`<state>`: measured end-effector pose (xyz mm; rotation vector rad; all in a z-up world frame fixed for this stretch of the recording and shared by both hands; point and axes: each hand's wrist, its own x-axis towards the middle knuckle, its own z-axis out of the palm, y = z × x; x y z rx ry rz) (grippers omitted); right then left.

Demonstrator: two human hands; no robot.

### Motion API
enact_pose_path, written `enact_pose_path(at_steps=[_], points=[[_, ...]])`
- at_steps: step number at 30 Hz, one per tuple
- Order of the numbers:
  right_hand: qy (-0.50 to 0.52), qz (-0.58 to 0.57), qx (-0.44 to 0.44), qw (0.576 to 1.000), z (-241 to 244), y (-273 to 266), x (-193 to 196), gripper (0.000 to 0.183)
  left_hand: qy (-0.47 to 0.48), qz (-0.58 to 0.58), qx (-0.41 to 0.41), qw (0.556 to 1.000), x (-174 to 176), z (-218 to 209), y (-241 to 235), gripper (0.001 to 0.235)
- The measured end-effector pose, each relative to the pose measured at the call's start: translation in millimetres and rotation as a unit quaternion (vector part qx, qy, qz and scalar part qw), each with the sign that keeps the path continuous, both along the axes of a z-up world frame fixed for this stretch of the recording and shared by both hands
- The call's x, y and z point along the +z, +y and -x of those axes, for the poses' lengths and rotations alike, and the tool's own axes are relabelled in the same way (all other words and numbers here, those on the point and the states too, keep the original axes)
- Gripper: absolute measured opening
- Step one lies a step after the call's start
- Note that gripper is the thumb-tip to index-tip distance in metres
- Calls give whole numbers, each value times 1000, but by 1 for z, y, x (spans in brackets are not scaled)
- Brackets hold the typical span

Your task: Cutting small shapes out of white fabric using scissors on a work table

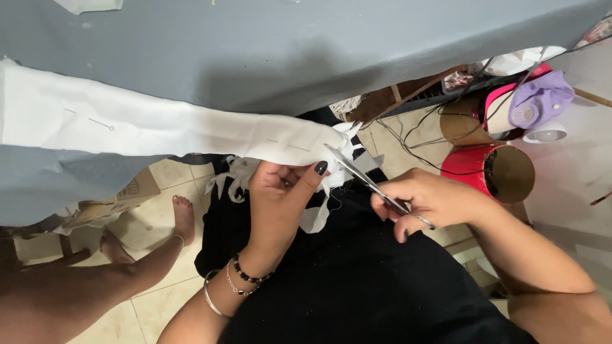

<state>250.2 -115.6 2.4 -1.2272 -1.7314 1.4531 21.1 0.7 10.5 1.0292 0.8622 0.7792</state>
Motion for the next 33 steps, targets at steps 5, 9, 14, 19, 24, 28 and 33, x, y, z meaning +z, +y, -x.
enact_pose_path(at_steps=[5, 9, 14, 19, 24, 28, 33], points=[[-24, -53, -40, 997, 19, 2, -2, 51, -18, 7, 7, 1000, -7, -3, -1, 23], [-28, -86, -83, 992, 34, 4, -8, 52, -41, 8, 18, 999, -14, -5, -3, 25], [-51, -109, -121, 985, 45, 5, -18, 53, -51, 9, 16, 999, -25, -6, -7, 23], [-43, -135, -148, 979, 50, 1, -24, 56, -76, 4, 16, 997, -28, -9, -10, 22], [-55, -157, -152, 974, 49, 1, -25, 56, -124, -2, -18, 992, -21, -9, -2, 20], [-51, -169, -144, 974, 46, 1, -14, 58, -121, -22, -23, 992, -12, -13, 0, 21], [-11, -162, -156, 974, 44, -2, -22, 60, -115, -16, -6, 993, -14, -20, -2, 20]])
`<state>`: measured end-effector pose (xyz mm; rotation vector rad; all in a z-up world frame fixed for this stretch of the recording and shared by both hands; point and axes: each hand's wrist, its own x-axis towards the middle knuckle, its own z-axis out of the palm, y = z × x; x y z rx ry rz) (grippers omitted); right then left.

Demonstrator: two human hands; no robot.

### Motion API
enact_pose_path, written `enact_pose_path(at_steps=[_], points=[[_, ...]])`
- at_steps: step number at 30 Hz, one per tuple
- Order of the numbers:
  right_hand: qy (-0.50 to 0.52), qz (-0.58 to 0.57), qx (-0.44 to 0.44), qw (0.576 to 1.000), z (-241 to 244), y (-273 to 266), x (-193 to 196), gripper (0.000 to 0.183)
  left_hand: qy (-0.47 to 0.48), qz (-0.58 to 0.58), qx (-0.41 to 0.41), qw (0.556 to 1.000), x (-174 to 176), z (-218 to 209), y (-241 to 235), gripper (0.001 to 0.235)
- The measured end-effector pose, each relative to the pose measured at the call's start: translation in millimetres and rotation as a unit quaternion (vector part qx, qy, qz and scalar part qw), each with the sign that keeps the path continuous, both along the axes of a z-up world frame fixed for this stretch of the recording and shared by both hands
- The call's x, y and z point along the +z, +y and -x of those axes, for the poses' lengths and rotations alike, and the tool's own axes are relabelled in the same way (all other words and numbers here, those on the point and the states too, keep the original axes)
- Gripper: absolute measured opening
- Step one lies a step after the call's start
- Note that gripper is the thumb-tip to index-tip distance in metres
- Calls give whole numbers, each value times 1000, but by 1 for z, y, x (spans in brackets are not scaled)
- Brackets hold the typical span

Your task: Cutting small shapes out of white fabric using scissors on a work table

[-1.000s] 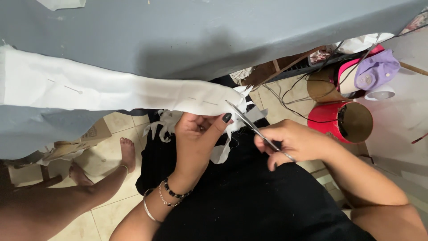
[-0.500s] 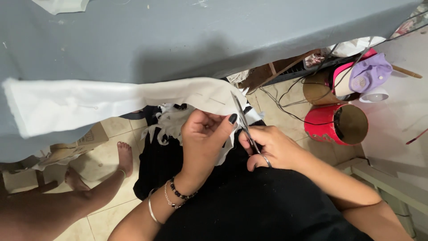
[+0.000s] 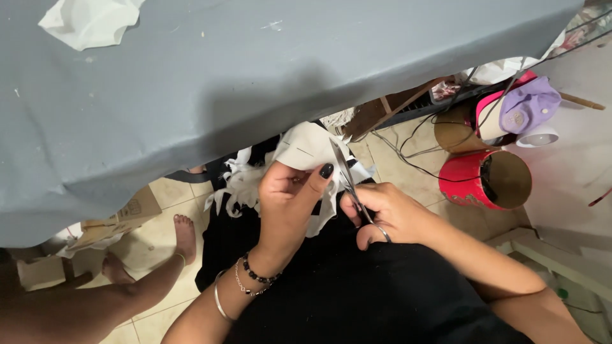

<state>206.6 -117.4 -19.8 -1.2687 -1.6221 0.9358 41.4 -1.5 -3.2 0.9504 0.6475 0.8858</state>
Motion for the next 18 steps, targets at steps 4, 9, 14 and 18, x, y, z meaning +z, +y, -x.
enact_pose_path(at_steps=[4, 9, 14, 18], points=[[5, -7, -7, 1000, 1, 0, -6, 63, 12, -3, 11, 1000, -5, -6, -3, 19], [-6, -2, 2, 1000, 0, 4, 5, 65, 20, -62, 61, 996, -6, -11, -8, 17], [-6, -1, 2, 1000, 3, 9, 12, 65, 0, -95, 77, 993, -1, -10, -8, 19], [-20, -7, -2, 1000, 4, 13, 19, 63, -35, -187, 97, 977, 19, -10, -1, 50]])
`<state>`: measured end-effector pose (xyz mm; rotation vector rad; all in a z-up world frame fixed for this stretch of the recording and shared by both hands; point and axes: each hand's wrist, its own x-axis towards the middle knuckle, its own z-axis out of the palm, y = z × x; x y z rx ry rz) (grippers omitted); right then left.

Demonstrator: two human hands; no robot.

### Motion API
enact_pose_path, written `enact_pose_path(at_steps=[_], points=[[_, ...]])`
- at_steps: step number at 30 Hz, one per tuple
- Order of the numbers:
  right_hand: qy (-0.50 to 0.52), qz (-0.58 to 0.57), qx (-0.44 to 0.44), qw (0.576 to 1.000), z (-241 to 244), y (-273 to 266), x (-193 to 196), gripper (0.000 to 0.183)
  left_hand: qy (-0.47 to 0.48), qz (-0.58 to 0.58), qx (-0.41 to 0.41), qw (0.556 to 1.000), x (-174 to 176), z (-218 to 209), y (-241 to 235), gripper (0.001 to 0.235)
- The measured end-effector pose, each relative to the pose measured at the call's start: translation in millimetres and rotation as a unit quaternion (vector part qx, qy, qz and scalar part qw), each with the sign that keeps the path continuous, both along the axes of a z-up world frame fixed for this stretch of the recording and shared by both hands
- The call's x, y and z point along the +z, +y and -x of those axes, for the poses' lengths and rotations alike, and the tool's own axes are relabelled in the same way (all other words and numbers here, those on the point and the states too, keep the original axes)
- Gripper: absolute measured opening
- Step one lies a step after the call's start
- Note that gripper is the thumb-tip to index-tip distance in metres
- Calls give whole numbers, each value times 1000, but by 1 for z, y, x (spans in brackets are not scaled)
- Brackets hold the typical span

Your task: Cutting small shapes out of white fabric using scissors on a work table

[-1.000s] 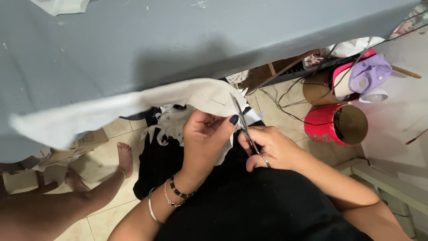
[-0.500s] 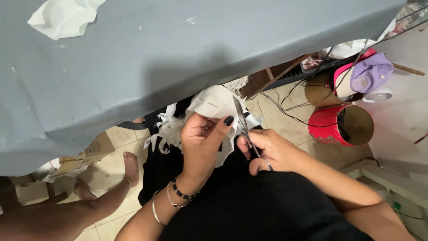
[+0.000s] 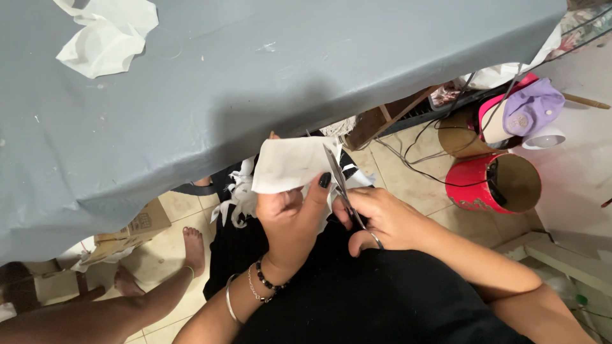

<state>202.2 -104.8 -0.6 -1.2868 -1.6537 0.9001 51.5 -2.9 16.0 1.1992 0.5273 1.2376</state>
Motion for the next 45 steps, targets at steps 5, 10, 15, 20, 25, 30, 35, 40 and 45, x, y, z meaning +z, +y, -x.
enact_pose_path(at_steps=[5, 10, 15, 20, 25, 30, 35, 40, 45], points=[[-1, -6, 2, 1000, 2, -1, -4, 64, 6, -45, 24, 999, -16, 1, -3, 64], [-12, -8, 0, 1000, 3, -1, -6, 62, 10, -80, 30, 996, -17, 4, -9, 75], [-18, -20, 0, 1000, 5, 1, -4, 61, -8, -85, 27, 996, -21, 2, -6, 78], [-15, -31, -5, 999, 6, -1, -15, 60, -32, -72, 3, 997, -21, 3, -7, 79], [-26, -39, -3, 999, 9, -2, -14, 58, -22, -66, 31, 997, -22, 2, -9, 79], [-19, -35, -7, 999, 9, -3, -13, 56, -25, -67, 33, 997, -20, 3, -7, 78], [-13, -41, -7, 999, 9, -5, -19, 54, -23, -47, 33, 998, -30, 6, -7, 81], [-6, -43, -11, 999, 9, -6, -20, 54, -22, -46, 20, 999, -16, 9, -9, 76], [-16, -40, -11, 999, 5, -7, -19, 54, -13, -33, 9, 999, -11, 14, -9, 77]])
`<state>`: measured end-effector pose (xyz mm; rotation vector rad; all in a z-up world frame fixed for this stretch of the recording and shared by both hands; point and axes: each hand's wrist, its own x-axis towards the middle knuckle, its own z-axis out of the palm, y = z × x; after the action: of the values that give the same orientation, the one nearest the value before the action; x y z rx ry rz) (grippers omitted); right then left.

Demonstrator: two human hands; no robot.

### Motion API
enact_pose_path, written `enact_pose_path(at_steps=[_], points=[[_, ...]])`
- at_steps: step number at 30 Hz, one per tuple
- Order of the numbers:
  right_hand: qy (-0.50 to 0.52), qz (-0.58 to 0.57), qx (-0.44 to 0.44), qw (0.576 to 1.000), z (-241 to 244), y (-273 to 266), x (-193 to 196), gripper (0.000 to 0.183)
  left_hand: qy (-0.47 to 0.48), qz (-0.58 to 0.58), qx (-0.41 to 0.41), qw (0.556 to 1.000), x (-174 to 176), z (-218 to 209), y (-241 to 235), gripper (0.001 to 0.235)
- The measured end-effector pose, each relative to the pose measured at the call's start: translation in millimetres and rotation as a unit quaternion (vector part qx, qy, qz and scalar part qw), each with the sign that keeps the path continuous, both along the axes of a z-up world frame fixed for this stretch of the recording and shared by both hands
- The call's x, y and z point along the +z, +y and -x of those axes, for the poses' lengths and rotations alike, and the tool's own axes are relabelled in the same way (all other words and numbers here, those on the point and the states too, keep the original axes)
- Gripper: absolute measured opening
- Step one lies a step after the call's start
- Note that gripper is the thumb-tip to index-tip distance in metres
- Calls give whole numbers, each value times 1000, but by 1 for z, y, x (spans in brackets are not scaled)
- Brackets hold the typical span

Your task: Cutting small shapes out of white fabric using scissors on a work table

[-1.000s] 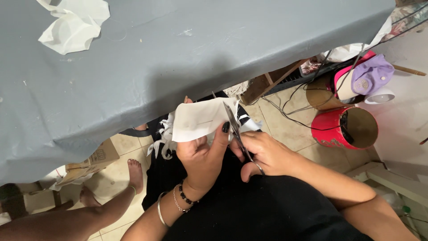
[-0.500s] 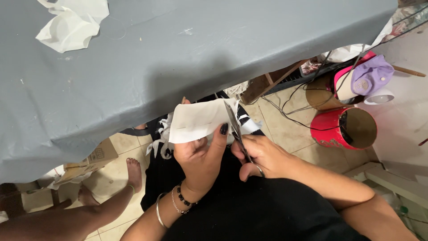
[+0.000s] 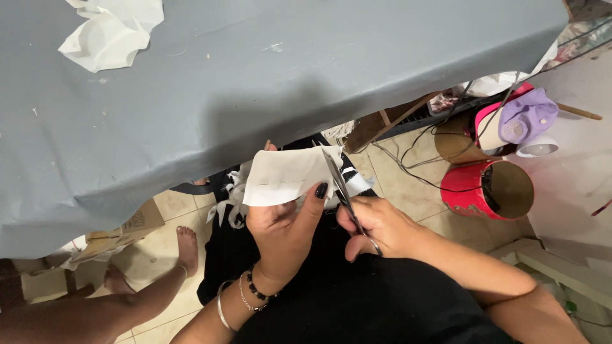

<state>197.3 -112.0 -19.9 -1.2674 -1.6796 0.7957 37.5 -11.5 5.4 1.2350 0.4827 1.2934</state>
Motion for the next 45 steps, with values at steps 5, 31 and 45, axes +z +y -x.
enact_pose_path(at_steps=[5, 31, 45], points=[[-11, -11, 6, 1000, -4, -2, -2, 53, 8, 9, -5, 1000, 2, 4, 9, 65], [-44, -52, 18, 998, -5, -1, 8, 48, -9, 12, -60, 998, -6, 15, 13, 78], [-61, -42, 24, 997, -6, 1, -3, 51, -21, -7, 16, 1000, 1, 6, 11, 60]])
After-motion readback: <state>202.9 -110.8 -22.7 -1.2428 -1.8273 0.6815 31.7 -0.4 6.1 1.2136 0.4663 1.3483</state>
